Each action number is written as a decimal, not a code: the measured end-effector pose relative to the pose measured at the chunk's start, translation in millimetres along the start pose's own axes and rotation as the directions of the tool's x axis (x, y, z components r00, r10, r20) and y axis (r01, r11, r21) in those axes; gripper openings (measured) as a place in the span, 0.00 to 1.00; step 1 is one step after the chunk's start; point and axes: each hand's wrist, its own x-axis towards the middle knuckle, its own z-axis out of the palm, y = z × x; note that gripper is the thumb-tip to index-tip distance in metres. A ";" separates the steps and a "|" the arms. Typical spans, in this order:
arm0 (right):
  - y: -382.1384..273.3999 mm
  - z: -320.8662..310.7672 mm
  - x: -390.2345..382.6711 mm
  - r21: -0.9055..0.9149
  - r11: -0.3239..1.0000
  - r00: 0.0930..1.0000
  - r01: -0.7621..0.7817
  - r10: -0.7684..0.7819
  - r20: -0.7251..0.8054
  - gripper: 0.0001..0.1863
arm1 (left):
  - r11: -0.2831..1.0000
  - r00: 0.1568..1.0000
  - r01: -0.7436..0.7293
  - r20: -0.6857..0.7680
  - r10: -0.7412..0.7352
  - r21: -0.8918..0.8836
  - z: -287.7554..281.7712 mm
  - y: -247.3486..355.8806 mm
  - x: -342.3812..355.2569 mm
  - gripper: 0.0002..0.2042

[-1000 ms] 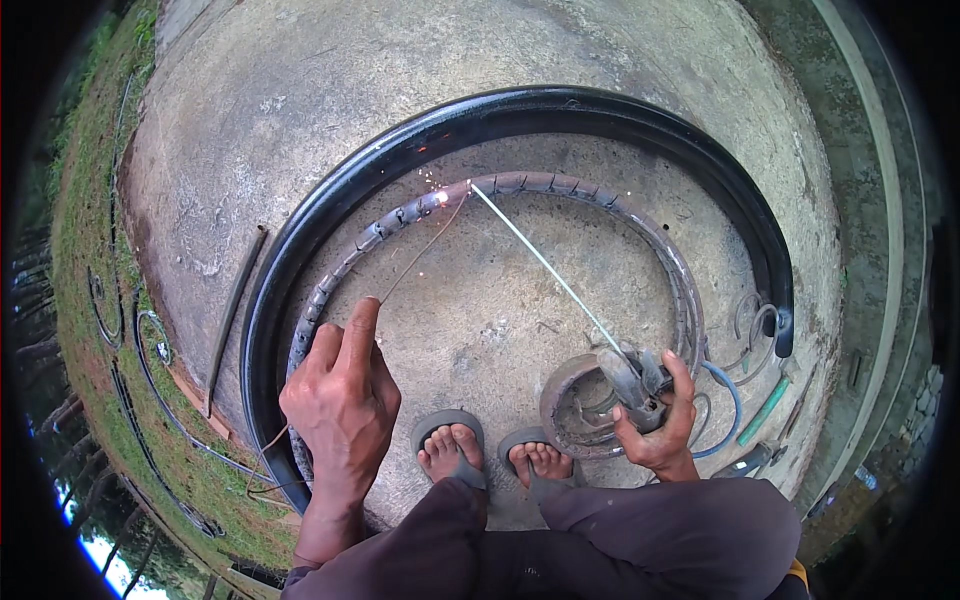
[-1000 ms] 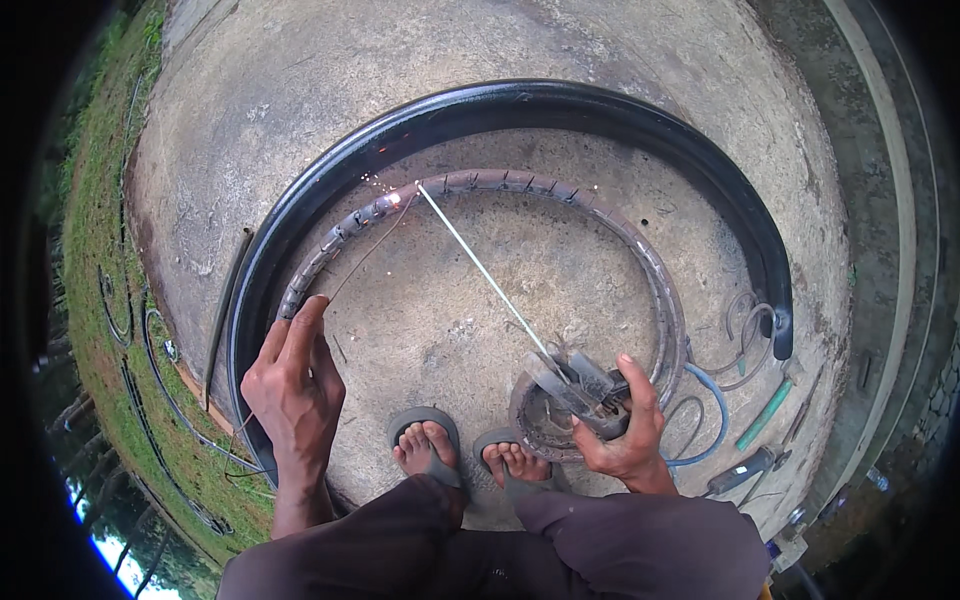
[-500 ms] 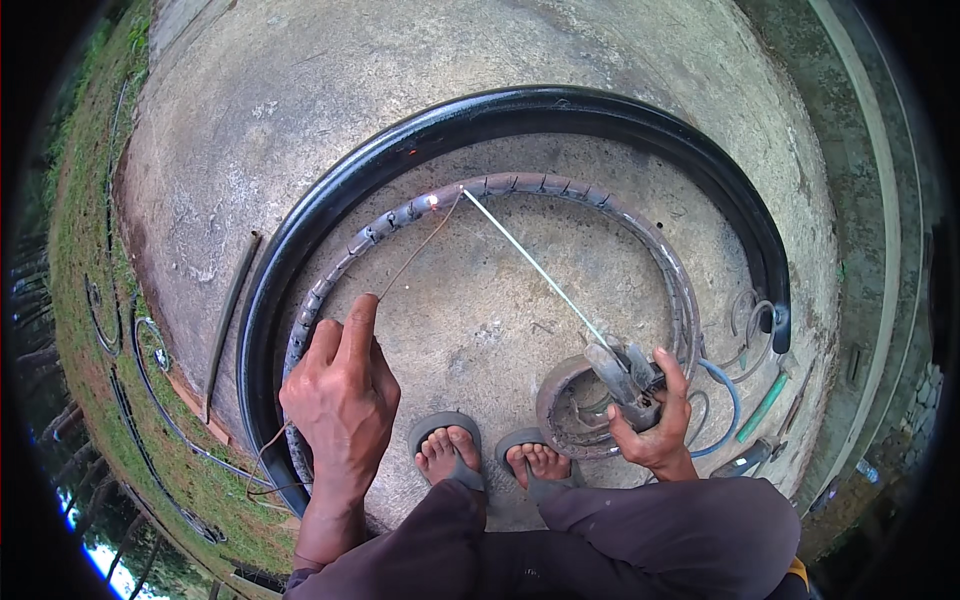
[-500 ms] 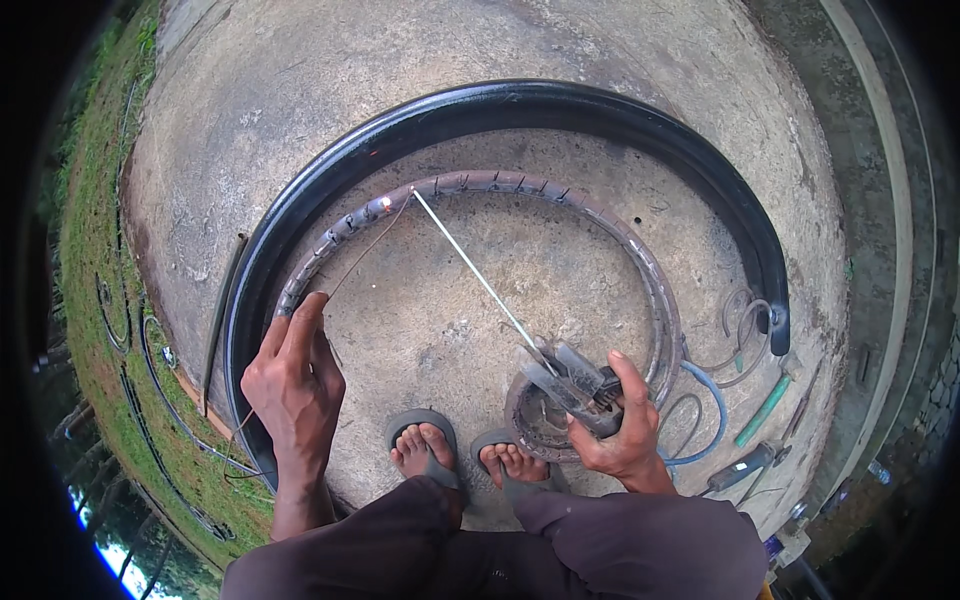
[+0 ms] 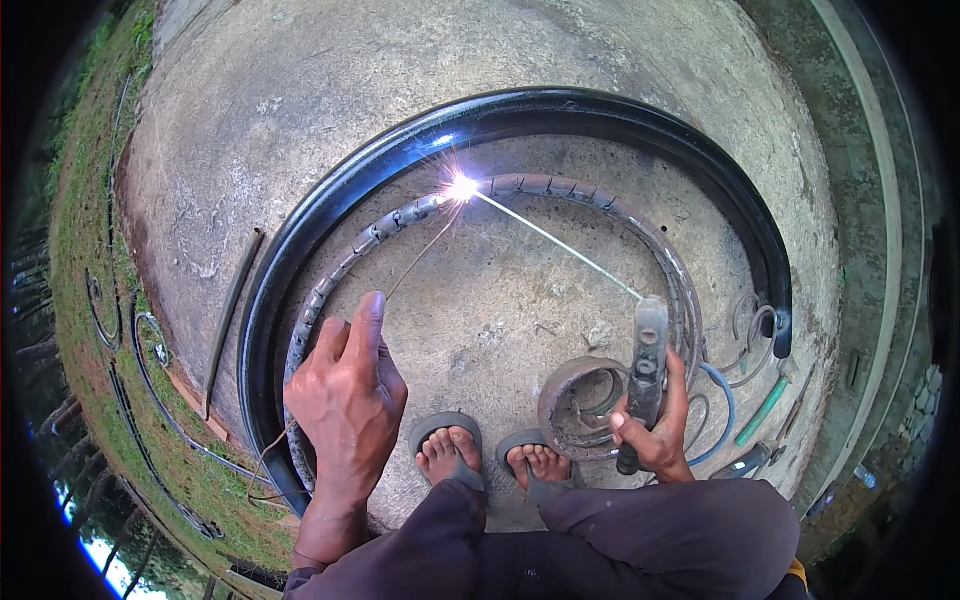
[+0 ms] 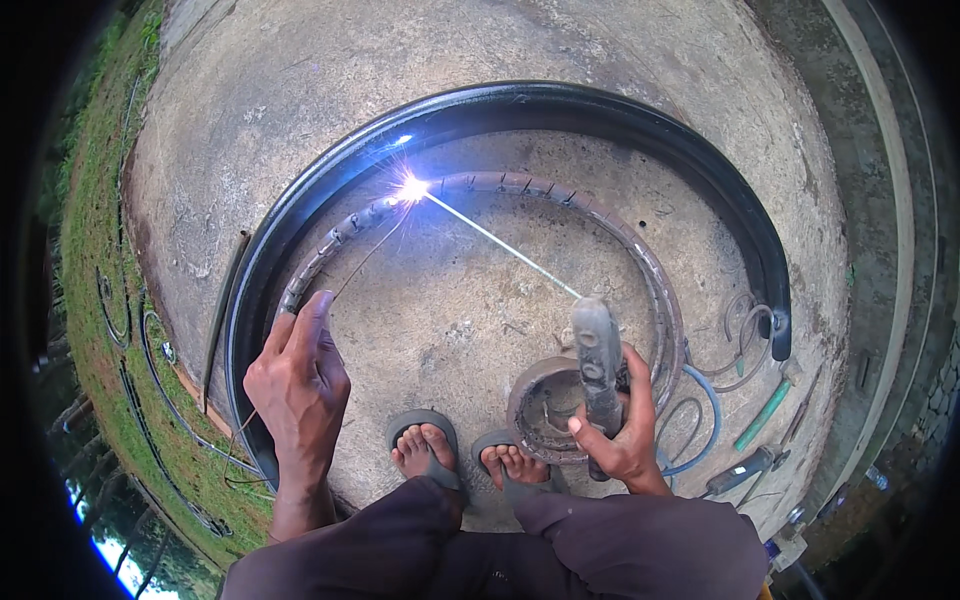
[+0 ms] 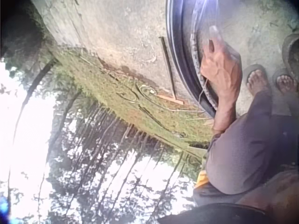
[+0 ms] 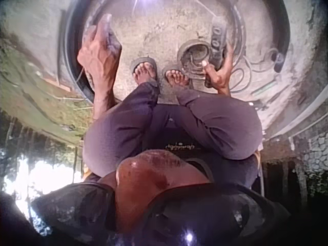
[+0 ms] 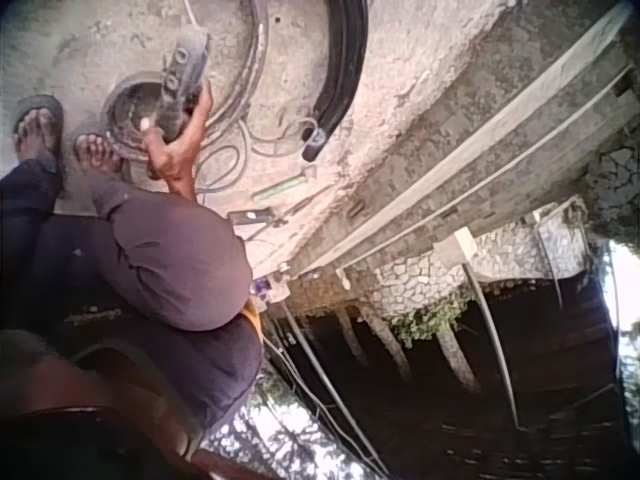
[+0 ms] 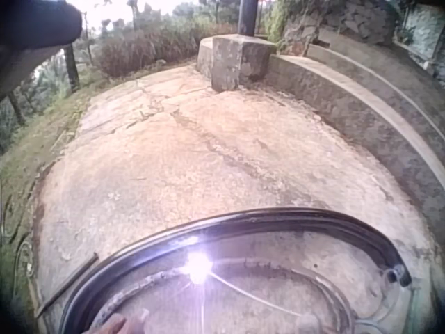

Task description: The person welds curved metal bars together on a concrete floor using a welding rod and a clamp tool, occasionally adjusting the position of the metal pieces.

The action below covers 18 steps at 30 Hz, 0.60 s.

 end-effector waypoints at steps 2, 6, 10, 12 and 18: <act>-9.2 5.5 5.1 0.276 0.956 0.995 -0.097 0.087 0.046 0.49 | 0.999 0.999 0.034 0.030 -0.034 -0.011 -3.3 3.7 1.7 0.17; 9.4 -7.8 1.5 -0.028 0.993 0.991 0.116 -0.118 -0.061 0.47 | 0.999 0.999 0.037 0.019 -0.037 -0.023 -5.5 7.5 5.1 0.17; 11.4 -12.7 5.1 -0.531 0.679 0.833 0.507 -0.545 0.098 0.46 | 0.999 1.000 0.025 -0.002 -0.025 -0.023 -3.8 6.3 7.3 0.17; 18.7 -10.6 0.2 -0.553 0.644 0.824 0.529 -0.546 0.152 0.47 | 0.996 0.995 0.085 0.049 -0.084 -0.013 -8.1 9.9 5.7 0.11; 17.4 -7.3 -1.9 -0.549 0.693 0.853 0.468 -0.516 0.075 0.48 | 0.999 0.999 0.048 -0.016 -0.048 -0.008 2.8 2.9 2.1 0.14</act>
